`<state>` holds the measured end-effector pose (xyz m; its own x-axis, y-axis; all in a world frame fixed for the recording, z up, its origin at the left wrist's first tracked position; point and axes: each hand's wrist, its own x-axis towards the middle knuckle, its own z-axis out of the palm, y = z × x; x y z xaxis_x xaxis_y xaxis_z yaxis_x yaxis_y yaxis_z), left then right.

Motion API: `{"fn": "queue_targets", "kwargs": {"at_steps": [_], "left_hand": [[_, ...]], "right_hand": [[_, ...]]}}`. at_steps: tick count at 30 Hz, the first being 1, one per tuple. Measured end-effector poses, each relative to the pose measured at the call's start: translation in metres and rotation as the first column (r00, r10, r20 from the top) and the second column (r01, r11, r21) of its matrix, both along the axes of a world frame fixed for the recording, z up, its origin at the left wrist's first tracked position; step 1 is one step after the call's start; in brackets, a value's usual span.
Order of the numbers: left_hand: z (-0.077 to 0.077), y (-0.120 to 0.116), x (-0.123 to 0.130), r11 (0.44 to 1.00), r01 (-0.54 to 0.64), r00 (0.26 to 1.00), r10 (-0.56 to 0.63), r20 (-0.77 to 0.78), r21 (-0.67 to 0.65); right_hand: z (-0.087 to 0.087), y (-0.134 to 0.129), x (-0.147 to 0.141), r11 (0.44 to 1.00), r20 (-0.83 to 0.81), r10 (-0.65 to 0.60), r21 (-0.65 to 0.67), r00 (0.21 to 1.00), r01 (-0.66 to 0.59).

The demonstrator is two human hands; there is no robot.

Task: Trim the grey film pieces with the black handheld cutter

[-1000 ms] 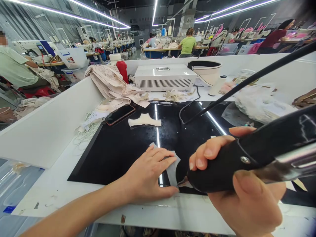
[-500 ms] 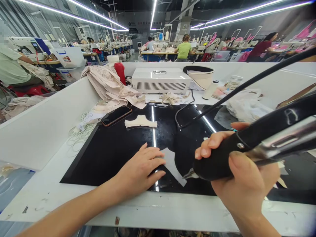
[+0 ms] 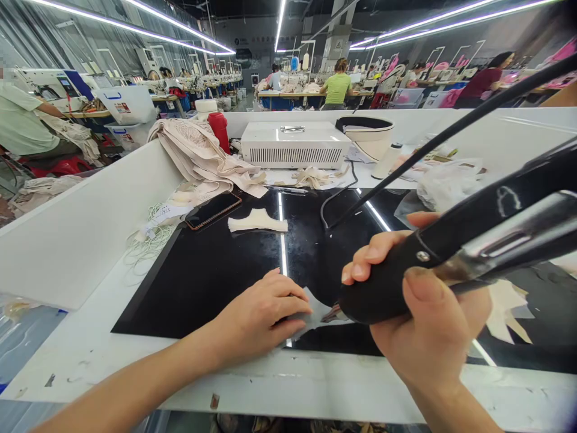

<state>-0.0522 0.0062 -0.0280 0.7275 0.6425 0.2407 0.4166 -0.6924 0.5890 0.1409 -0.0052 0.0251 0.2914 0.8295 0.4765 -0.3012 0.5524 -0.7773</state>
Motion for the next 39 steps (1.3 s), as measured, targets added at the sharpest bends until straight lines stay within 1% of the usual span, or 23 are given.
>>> {"fn": "queue_targets", "kwargs": {"at_steps": [3,7,13,20,23,27,34,39], "left_hand": [[0.002,0.0,0.0,0.999,0.004,1.0,-0.005,-0.022,-0.035],[0.003,0.001,0.002,0.999,0.004,1.0,-0.005,-0.014,-0.032],[0.003,0.0,0.002,0.999,-0.001,1.0,0.0,-0.022,-0.042],[0.003,0.002,0.003,0.999,-0.009,1.0,0.009,-0.017,-0.045],[0.004,0.002,0.002,0.999,-0.011,1.0,0.01,-0.026,-0.053],[0.005,0.001,0.0,0.998,0.017,0.998,-0.02,-0.051,-0.059],[0.005,0.003,-0.003,0.997,0.02,0.995,-0.028,-0.1,-0.08],[0.006,0.004,-0.005,0.994,0.02,0.992,-0.033,-0.121,-0.108]], "right_hand": [[-0.004,-0.002,-0.004,0.998,0.023,0.058,0.004,0.998,-0.058],[-0.006,-0.003,-0.004,0.995,0.052,0.101,0.018,0.994,-0.102],[-0.006,-0.007,-0.001,0.997,0.073,0.08,-0.011,0.994,-0.079],[-0.008,-0.006,0.0,0.997,0.097,0.074,0.002,0.992,-0.075],[-0.007,0.001,0.003,1.0,0.082,0.024,0.01,0.996,-0.025],[-0.005,0.011,0.008,0.999,0.063,-0.046,0.011,0.997,0.046],[-0.006,0.011,0.006,0.999,0.075,-0.049,0.015,0.996,0.048],[-0.001,0.005,0.001,1.0,0.019,-0.022,0.013,1.0,0.021]]}}
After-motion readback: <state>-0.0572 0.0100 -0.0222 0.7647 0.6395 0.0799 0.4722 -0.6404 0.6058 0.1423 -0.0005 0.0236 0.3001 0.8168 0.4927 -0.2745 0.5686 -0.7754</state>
